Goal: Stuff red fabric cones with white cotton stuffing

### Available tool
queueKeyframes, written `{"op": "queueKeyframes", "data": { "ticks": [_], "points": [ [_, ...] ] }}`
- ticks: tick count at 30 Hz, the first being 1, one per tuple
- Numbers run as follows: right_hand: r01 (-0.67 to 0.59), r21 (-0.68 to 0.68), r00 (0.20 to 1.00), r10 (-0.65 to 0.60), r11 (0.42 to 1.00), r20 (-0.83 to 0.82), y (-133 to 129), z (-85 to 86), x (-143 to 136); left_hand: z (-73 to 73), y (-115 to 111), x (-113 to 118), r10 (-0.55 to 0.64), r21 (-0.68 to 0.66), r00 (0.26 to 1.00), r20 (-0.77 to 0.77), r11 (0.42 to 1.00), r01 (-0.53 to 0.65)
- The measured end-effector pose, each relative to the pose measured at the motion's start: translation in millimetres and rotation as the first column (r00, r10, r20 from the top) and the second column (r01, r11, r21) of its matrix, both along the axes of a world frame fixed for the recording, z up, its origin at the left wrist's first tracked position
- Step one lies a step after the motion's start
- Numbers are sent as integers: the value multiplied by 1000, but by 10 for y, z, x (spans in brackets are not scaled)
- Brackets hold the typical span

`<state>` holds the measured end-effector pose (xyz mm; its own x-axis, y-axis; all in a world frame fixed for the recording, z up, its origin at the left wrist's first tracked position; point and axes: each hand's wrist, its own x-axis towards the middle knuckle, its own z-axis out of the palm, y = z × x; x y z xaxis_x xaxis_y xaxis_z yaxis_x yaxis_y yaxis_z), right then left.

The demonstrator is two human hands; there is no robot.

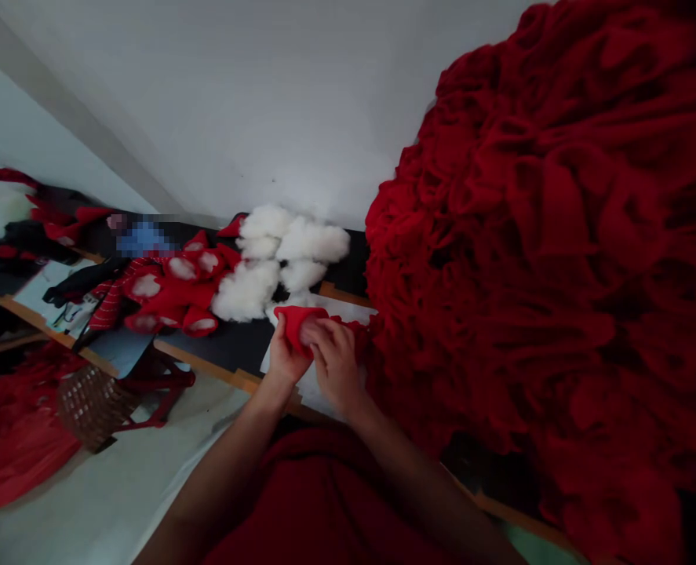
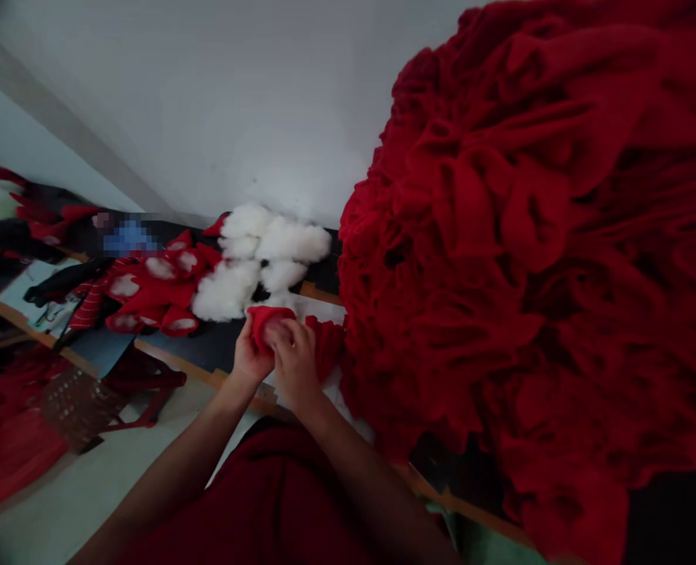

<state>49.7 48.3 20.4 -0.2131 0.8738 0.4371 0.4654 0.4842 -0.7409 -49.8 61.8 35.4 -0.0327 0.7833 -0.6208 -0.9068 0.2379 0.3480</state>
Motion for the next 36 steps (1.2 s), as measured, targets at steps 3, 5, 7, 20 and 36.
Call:
{"op": "queueKeyframes", "data": {
  "ticks": [3, 5, 7, 20, 36],
  "points": [
    [-25, -113, 997, 16, 993, -78, -23, -35, -14, -66, -48, 45, 10, 41, 1000, 11, 999, -11],
    [-59, -126, 997, 51, 990, -65, -15, -43, -21, -91, -72, 66, 54, 52, 998, 26, 997, -55],
    [-45, -101, 999, 42, 994, -35, -4, -14, 14, -92, -94, 59, 62, 51, 998, 34, 997, -63],
    [-129, -506, 898, -116, 853, -425, 122, -104, 175, -3, -310, 107, -159, 65, 926, -343, 979, 192],
    [-126, -189, 964, 75, 974, -255, -18, -76, 194, 12, -453, -27, 23, 15, -18, -1000, 933, 359]
  ]
}}
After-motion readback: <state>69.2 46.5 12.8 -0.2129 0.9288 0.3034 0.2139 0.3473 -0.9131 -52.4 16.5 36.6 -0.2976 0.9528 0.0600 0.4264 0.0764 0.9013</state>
